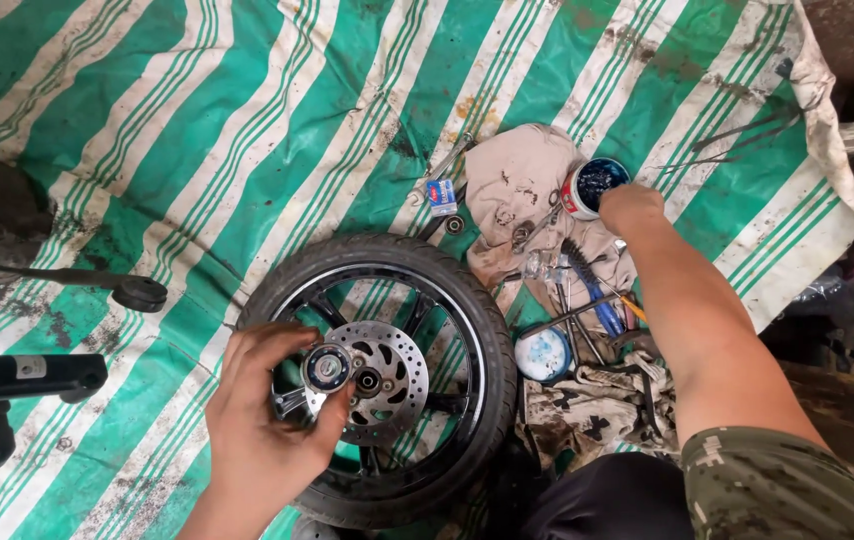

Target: The person sits on a tarp and applies grease to a motorcycle wheel bearing using their fingers. They rotate the bearing to spread the grease evenly and then place it into the wheel hub.

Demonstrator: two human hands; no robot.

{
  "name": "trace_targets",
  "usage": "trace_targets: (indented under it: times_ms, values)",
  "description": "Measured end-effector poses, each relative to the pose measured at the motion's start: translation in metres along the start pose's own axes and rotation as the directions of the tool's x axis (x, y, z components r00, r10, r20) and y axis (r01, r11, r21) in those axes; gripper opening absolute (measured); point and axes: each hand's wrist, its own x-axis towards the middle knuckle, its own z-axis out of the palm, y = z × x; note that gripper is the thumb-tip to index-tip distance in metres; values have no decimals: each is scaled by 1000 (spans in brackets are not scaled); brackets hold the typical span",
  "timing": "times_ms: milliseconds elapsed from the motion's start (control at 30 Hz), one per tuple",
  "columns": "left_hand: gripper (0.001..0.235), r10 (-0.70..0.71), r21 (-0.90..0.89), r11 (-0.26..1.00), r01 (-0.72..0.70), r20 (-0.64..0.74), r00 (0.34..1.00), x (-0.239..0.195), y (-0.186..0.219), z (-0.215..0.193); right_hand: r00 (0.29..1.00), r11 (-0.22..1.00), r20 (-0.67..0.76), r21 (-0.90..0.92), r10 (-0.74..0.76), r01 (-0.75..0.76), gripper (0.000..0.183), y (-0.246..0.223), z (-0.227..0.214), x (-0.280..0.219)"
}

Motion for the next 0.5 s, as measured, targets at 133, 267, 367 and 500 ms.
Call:
trace_targets:
  times_ms: [133,267,367,500]
  values:
    - [63,-71,-95,993,71,1,997,-6,0,-6,954,530,294,819,-57,-221,55,20,-19,-8]
    - [68,-134,-302,943,139,38,990,-14,-2,-7,924,-93,155,976,-348,-199,65,43,-56,-65]
    - [71,-200,-361,908,214,75,977,-19,5,-14,819,-531,-304,847,-487,0,60,22,-98,-155]
    - [75,-58,-519,852,75,49,997,-28,23,-22,678,-723,-534,690,-506,4,51,-29,-142,-293]
